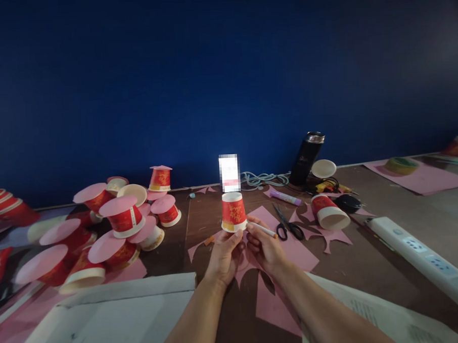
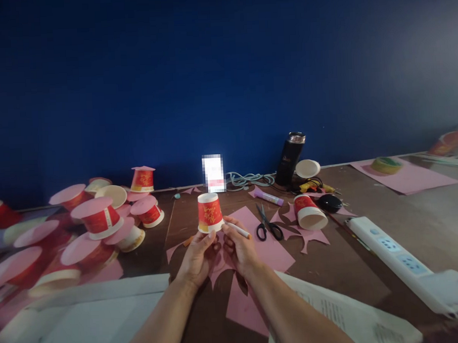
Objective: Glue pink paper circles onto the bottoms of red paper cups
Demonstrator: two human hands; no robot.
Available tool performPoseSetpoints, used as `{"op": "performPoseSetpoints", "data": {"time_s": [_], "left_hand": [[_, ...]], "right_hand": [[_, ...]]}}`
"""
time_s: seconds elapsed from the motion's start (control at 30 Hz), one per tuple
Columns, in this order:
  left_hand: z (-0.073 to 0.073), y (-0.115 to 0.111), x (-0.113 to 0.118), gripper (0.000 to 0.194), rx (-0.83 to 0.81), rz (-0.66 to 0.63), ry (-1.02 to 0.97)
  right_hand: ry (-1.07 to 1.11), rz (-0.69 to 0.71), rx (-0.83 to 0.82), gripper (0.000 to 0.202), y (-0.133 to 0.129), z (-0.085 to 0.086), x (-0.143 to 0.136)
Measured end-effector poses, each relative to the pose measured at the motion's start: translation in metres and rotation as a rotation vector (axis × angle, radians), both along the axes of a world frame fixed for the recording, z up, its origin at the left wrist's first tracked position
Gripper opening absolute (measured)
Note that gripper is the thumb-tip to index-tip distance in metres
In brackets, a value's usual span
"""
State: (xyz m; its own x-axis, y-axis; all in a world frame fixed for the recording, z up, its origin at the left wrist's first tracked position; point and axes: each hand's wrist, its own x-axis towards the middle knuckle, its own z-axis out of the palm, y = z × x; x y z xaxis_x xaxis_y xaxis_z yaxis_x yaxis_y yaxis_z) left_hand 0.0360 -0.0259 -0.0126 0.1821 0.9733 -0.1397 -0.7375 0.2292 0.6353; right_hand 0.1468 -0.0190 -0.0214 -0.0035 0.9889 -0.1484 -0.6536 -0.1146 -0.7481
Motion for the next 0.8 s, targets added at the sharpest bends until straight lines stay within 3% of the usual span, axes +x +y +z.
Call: {"op": "performPoseSetpoints", "data": {"time_s": [0.2,0.33,0.4,0.53,0.63,0.8], "left_hand": [[-0.003,0.0,0.0,0.02,-0.007,0.05,0.023],[-0.004,0.003,-0.004,0.023,-0.06,0.122,0.031],[-0.004,0.006,-0.006,0.024,-0.098,0.175,0.035],[-0.005,0.011,-0.007,0.022,-0.074,0.197,0.052],[-0.008,0.011,-0.005,0.017,0.004,0.173,0.098],[-0.011,0.009,-0.002,0.017,0.084,0.125,0.2]], "right_hand": [[-0.12,-0.017,0.033,0.042,-0.004,0.003,-0.003],[-0.432,-0.137,0.118,0.045,-0.007,0.0,-0.001],[-0.663,-0.243,0.239,0.041,-0.009,-0.002,0.003],[-1.047,-0.378,0.638,0.034,-0.016,0.0,0.012],[-1.121,-0.33,0.765,0.032,-0.021,0.007,0.013],[-1.107,-0.304,0.789,0.024,-0.023,0.012,0.009]]}}
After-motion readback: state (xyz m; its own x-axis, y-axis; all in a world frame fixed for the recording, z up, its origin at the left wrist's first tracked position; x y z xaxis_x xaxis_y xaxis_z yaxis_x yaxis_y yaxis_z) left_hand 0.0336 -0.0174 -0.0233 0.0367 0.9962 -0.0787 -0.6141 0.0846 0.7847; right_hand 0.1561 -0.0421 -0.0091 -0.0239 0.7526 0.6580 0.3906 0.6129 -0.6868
